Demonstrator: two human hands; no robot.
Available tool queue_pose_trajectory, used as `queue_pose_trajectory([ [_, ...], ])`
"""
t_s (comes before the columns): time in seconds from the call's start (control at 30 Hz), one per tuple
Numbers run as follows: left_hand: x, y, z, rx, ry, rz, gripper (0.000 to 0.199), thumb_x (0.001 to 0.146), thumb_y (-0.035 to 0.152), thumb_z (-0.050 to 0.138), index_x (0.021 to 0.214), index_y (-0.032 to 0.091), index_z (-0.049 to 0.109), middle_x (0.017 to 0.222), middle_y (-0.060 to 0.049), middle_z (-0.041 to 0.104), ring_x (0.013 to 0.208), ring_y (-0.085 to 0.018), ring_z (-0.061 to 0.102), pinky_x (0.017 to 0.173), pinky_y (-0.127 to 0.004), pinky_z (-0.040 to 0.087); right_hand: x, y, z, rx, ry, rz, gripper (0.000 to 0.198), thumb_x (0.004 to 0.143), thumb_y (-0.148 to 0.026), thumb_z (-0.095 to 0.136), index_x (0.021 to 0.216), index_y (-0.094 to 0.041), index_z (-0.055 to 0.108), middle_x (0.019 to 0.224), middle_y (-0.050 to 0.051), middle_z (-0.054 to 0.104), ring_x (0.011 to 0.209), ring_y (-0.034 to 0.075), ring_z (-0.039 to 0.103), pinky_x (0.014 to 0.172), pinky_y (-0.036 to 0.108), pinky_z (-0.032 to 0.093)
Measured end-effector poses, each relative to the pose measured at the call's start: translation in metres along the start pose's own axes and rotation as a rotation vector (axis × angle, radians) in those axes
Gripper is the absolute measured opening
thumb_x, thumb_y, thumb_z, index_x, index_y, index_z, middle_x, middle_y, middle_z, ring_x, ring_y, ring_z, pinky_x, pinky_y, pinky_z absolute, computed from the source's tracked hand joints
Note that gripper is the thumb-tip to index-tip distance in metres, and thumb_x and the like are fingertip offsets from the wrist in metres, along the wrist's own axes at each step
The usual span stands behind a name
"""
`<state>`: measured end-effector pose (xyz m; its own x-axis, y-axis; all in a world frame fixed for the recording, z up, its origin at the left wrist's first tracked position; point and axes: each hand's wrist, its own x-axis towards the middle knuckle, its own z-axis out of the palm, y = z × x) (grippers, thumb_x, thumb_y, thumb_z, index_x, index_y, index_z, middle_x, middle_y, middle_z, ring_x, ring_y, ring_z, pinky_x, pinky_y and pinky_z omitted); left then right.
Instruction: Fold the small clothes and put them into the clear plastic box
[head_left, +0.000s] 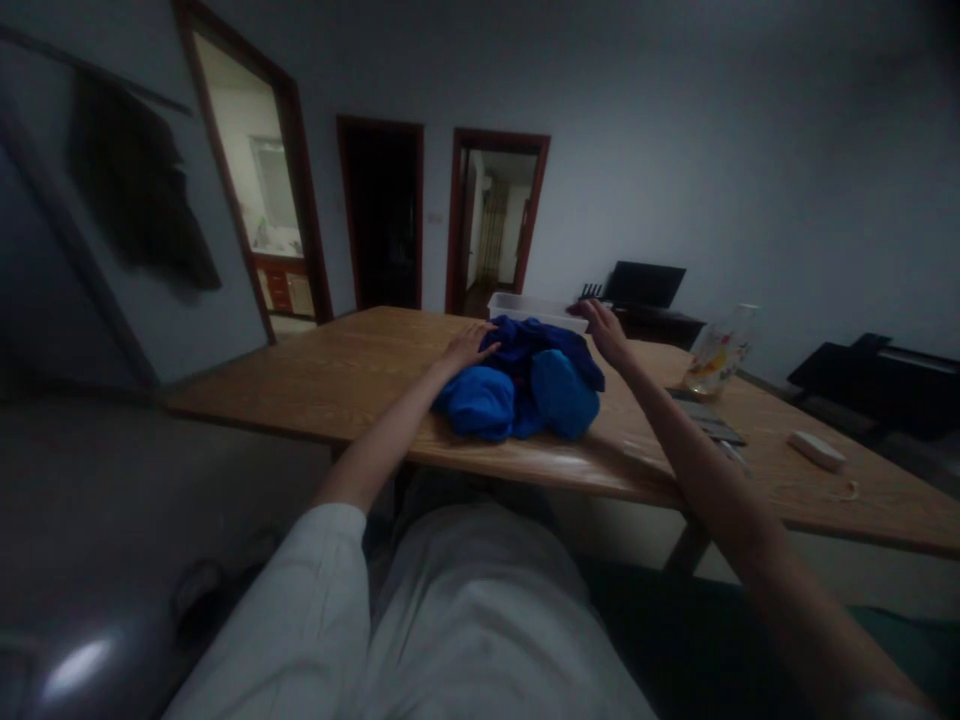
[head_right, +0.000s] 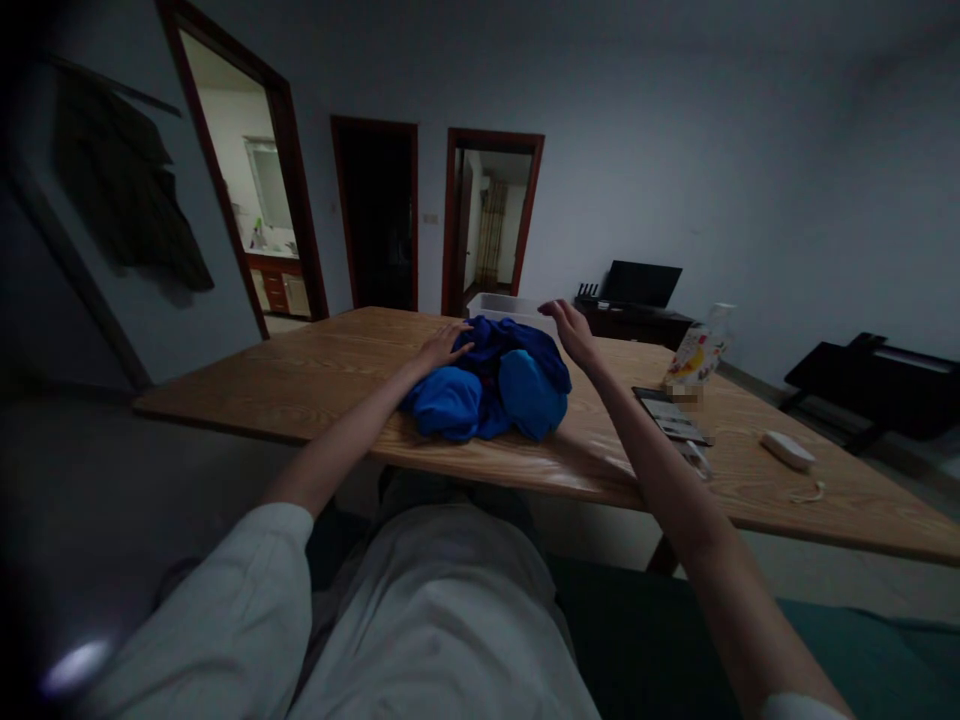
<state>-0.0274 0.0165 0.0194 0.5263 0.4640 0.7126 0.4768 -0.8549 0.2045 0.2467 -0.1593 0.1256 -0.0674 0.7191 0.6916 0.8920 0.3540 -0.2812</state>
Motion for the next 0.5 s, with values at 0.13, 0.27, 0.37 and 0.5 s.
queue_pose_trajectory([
  [0.13,-0.008,-0.010,0.002,-0.004,0.039,-0.038,0.051,0.099,0.050,0.055,0.142,0.022,0.054,0.146,-0.014,0.058,0.139,-0.025,0.053,0.118,-0.048,0.041,-0.012,-0.057,0.012,0.203,-0.143,-0.354,0.060,0.104,-0.067,0.035,0.129,-0.022,0.066,0.126,0.010,0.070,0.120,0.028,0.063,0.111,0.045,0.047],
  [0.27,-0.015,-0.014,-0.002,-0.014,-0.006,-0.110,0.060,0.099,0.054,0.055,0.149,0.024,0.047,0.154,-0.015,0.051,0.142,-0.028,0.050,0.116,-0.051,0.043,-0.048,-0.110,0.046,-0.002,-0.408,-0.738,0.070,0.092,-0.067,0.064,0.148,-0.026,0.055,0.149,0.011,0.056,0.141,0.033,0.048,0.122,0.051,0.034],
  [0.37,-0.015,-0.009,-0.008,-0.028,-0.068,-0.133,0.062,0.102,0.054,0.049,0.156,0.024,0.040,0.160,-0.014,0.045,0.149,-0.026,0.044,0.121,-0.048,0.038,-0.062,-0.116,0.071,-0.156,-0.439,-0.724,0.077,0.093,-0.062,0.066,0.156,-0.024,0.045,0.155,0.016,0.050,0.137,0.036,0.051,0.116,0.055,0.039],
  [0.5,-0.013,-0.004,-0.011,-0.053,-0.094,-0.116,0.062,0.104,0.055,0.043,0.156,0.020,0.041,0.161,-0.013,0.045,0.149,-0.024,0.043,0.125,-0.041,0.033,-0.062,-0.107,0.078,-0.309,-0.451,-0.638,0.067,0.094,-0.046,0.068,0.150,-0.014,0.050,0.144,0.022,0.055,0.112,0.035,0.066,0.100,0.050,0.050],
])
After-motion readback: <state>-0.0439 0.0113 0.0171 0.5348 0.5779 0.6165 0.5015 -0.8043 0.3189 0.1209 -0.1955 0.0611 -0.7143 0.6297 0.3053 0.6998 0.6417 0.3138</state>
